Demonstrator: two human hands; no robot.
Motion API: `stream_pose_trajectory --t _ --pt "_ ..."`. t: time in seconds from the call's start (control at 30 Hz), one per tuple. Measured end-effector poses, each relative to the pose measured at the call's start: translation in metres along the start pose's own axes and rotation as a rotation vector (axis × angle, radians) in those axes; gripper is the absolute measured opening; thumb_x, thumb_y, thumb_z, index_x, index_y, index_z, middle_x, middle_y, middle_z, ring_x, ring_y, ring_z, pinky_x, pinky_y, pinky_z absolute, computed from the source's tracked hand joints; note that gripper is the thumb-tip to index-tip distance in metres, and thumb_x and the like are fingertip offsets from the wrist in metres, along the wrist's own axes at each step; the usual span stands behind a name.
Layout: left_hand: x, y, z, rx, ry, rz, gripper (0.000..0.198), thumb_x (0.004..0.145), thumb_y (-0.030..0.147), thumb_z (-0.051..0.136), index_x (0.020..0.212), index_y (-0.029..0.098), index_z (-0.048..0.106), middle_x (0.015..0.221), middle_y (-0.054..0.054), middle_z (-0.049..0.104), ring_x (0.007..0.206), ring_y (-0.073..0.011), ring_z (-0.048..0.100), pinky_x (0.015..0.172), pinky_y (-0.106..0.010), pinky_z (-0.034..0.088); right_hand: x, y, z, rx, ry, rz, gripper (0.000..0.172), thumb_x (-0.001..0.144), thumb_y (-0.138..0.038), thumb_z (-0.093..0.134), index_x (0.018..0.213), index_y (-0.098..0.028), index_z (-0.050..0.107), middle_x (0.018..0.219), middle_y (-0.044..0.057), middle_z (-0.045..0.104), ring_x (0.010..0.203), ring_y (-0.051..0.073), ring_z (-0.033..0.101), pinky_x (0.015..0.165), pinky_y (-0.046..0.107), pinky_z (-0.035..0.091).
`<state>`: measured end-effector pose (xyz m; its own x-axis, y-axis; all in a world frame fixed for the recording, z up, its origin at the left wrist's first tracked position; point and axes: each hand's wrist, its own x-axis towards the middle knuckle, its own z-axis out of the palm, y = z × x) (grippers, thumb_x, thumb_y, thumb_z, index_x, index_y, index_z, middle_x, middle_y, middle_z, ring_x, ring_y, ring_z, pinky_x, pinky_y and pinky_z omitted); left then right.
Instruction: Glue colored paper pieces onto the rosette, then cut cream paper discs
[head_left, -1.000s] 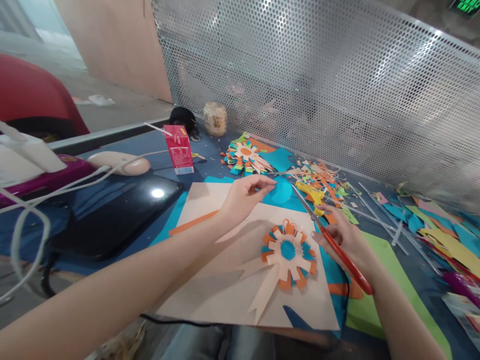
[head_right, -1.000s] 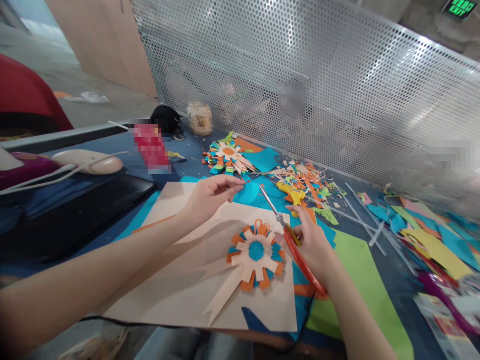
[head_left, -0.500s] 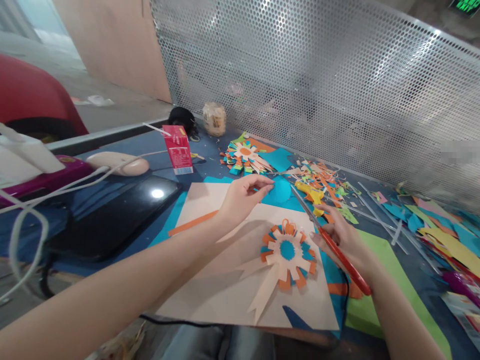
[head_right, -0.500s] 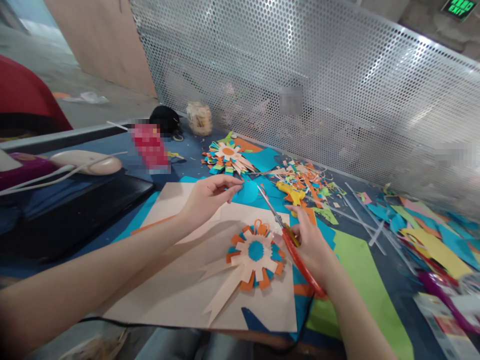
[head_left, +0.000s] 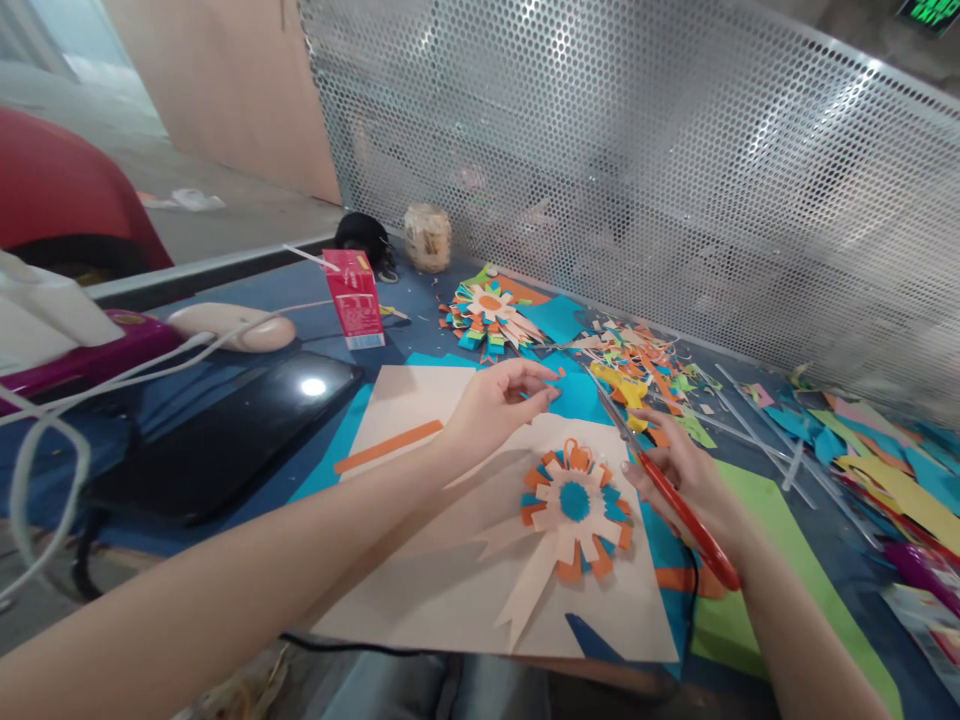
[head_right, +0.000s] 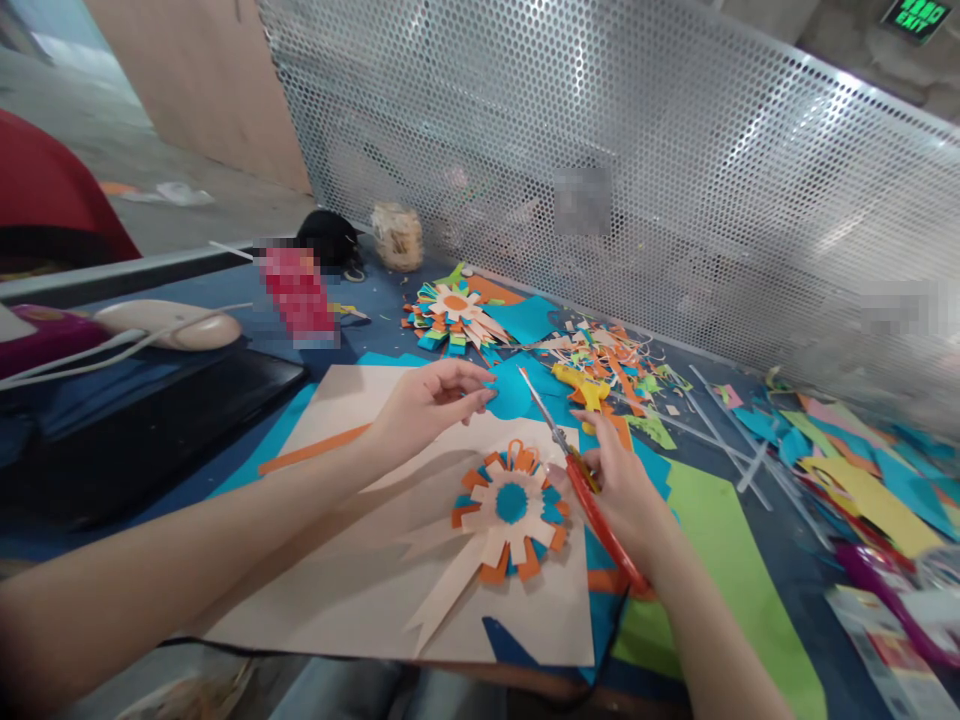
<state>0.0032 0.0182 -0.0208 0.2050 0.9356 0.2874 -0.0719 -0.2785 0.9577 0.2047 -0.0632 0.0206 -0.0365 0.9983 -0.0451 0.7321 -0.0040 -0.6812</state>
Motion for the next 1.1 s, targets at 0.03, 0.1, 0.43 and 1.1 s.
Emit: stream_pose_trajectory --t 0.03,0.1,0.43,1.1 --pt "-0.0002 -0.0003 0.0005 -0.017 -0.01 -0.014 0.023 0.069 0.03 0.065 0.086 0.015 0.062 0.065 0.0 0.062 0.054 -0.0095 0.054 0.048 -0.021 0.045 0.0 -0.0002 -0.0005 0.002 -0.001 0.005 0.058 0.075 -0.046 0.058 0.125 -0.024 0.036 0.054 -0.007 0.046 0.036 0.011 0.037 0.037 0.025 0.027" --pt "-0.0002 -0.0011 0.001 -0.036 -0.019 -0.022 0.024 0.068 0.03 0.066 0.085 0.015 0.061 0.064 0.0 0.062 0.055 -0.0099 0.055 0.048 -0.021 0.046 -0.0002 -0.0006 -0.0012 0.003 -0.006 0.011 0.058 0.076 -0.045 0.058 0.125 -0.024 0.037 0.054 -0.007 0.047 0.036 0.012 0.037 0.037 0.025 0.028" --pt "0.001 0.0032 0.0001 -0.054 0.028 -0.018 0.016 0.067 0.024 0.066 0.079 0.015 0.061 0.06 0.001 0.062 0.05 -0.0082 0.053 0.045 -0.019 0.045 0.0 0.0012 -0.001 -0.003 -0.018 -0.022 0.057 0.077 -0.047 0.055 0.124 -0.023 0.035 0.055 -0.006 0.045 0.037 0.012 0.037 0.039 0.026 0.027" --pt "-0.0012 0.0073 0.0009 -0.041 0.045 -0.017 0.015 0.068 0.026 0.064 0.078 0.014 0.06 0.058 0.001 0.061 0.048 -0.0072 0.051 0.045 -0.018 0.044 -0.0003 0.0003 -0.0007 0.023 -0.028 -0.007 0.054 0.078 -0.047 0.053 0.124 -0.024 0.034 0.057 -0.006 0.049 0.034 0.011 0.038 0.038 0.026 0.027"
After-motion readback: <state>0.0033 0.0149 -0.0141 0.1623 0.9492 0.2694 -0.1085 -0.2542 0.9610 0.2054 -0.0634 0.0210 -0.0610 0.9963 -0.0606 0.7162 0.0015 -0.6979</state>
